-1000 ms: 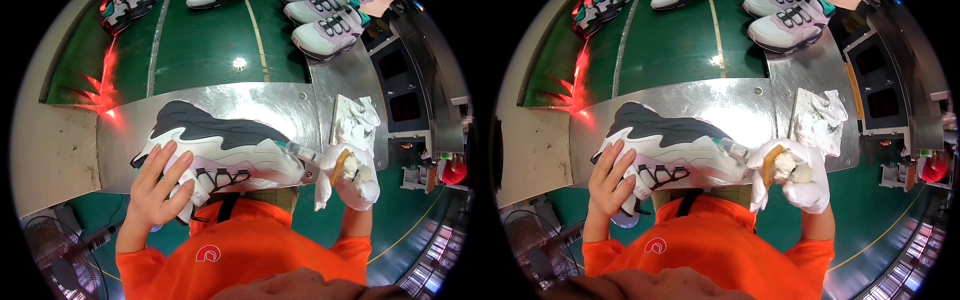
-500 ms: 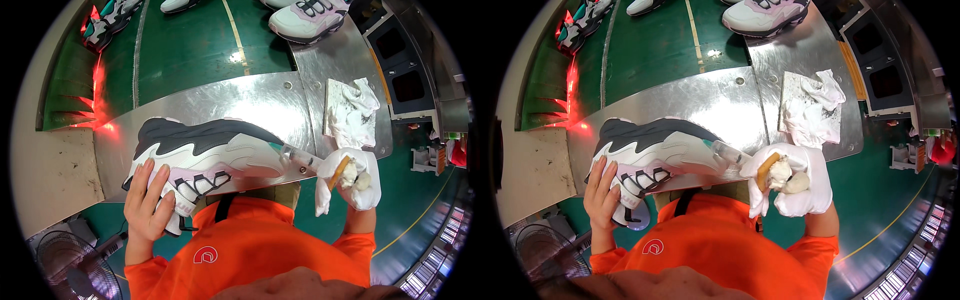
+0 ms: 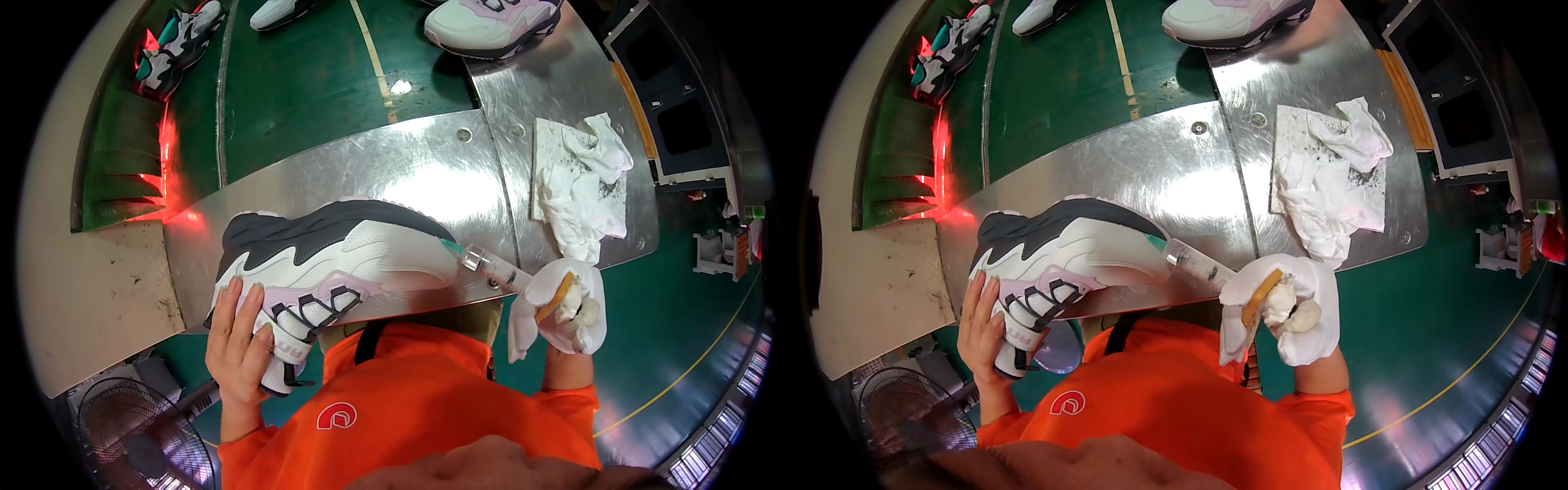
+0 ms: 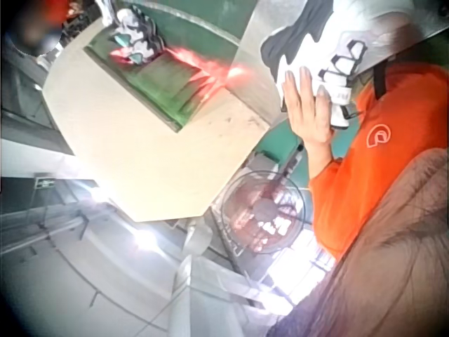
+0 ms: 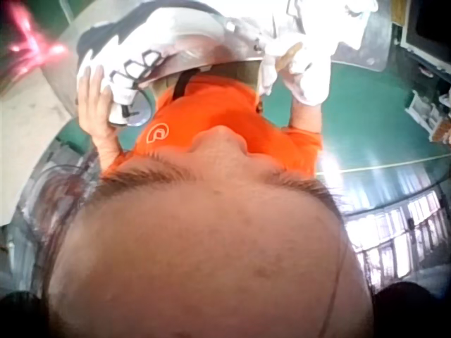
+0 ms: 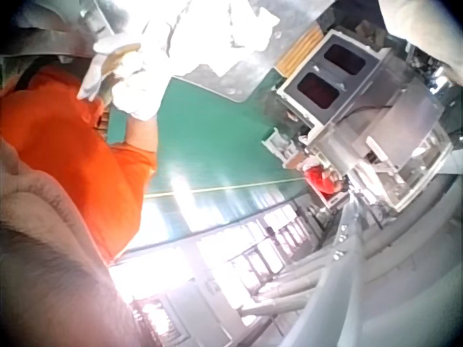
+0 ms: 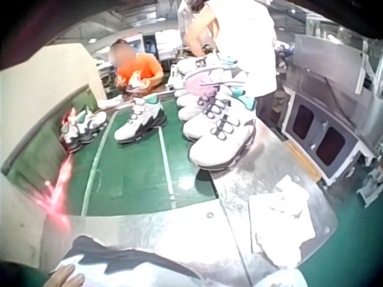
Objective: The person applies glue to the sole of a white and pink sneaker using a syringe. They repeatedly pick up shoes from a metal table, apply glue to the bottom edge, and place them back down. The task is performed in a factory setting with other workers visible in the background.
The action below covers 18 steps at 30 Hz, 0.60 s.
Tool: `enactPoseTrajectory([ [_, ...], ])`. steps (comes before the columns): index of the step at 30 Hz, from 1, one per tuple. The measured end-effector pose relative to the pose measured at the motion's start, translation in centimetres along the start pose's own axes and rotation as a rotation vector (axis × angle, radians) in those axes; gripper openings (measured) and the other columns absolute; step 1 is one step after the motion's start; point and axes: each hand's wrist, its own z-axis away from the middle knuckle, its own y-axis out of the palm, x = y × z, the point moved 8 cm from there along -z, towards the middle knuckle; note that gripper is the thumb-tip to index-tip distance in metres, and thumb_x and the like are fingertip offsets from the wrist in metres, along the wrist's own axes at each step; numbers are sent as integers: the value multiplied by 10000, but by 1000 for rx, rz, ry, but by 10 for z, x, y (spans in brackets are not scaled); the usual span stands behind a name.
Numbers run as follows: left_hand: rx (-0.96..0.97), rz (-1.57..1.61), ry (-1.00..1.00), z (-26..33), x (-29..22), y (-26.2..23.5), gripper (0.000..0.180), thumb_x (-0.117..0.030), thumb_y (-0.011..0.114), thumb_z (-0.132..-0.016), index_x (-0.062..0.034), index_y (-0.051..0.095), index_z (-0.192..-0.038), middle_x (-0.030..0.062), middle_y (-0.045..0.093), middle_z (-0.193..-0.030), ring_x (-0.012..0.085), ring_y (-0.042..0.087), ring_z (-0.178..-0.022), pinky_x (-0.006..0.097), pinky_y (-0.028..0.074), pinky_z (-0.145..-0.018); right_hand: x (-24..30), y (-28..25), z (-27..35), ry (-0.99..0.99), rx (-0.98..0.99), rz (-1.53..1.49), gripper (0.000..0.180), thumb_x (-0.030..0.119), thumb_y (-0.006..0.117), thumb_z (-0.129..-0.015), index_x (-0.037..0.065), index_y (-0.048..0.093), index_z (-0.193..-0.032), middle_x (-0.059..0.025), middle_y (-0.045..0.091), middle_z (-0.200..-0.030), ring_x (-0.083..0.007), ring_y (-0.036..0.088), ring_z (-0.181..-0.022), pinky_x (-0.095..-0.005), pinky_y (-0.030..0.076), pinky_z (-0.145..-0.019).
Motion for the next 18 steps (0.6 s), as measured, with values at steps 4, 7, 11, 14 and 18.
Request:
enactPoseTrajectory([
  [4, -18, 3, 1, -2, -1, -3, 158, -72, 573, -919, -38, 493, -1051, 242, 651, -1196, 475, 600, -1150, 561, 484, -976, -4, -20, 22, -134, -154, 98, 294, 123, 777, -681, -37, 661, -898, -139, 666, -1039, -295, 659, -712, -483, 565, -681],
  [7, -11, 1, -7, -4, -2, -1, 159, -80, 572, -919, -45, 495, -1053, 241, 650, -1198, 471, 602, -1148, 559, 487, -973, -9, -9, 17, -103, -20, 35, 354, 169, 807, -664, -45, 655, -902, -196, 657, -1073, -327, 660, -725, -535, 561, -684],
  [11, -25, -1, -14, 1, 1, -1, 163, -93, 578, -921, -54, 492, -1054, 238, 649, -1203, 465, 601, -1153, 560, 486, -974, -22, -6, 22, -102, 33, -197, 445, 150, 810, -686, -82, 620, -1014, -215, 654, -1032, -287, 658, -800, -482, 545, -806],
  [14, -6, -4, -13, -1, 1, -2, 167, -103, 580, -924, -63, 489, -1059, 235, 646, -1212, 463, 597, -1160, 559, 483, -978, -34, -24, 44, -122, -61, -220, 434, 143, 793, -685, -84, 617, -1009, -224, 657, -992, -305, 655, -799, -515, 545, -806],
  [18, -10, 1, -12, 0, 2, 0, 186, -109, 583, -925, -77, 482, -1078, 227, 640, -1230, 463, 593, -1167, 557, 482, -979, -32, -18, 45, -249, -75, -187, 472, 167, 786, -678, -105, 601, -1016, -228, 642, -919, -315, 647, -707, -493, 565, -654],
])
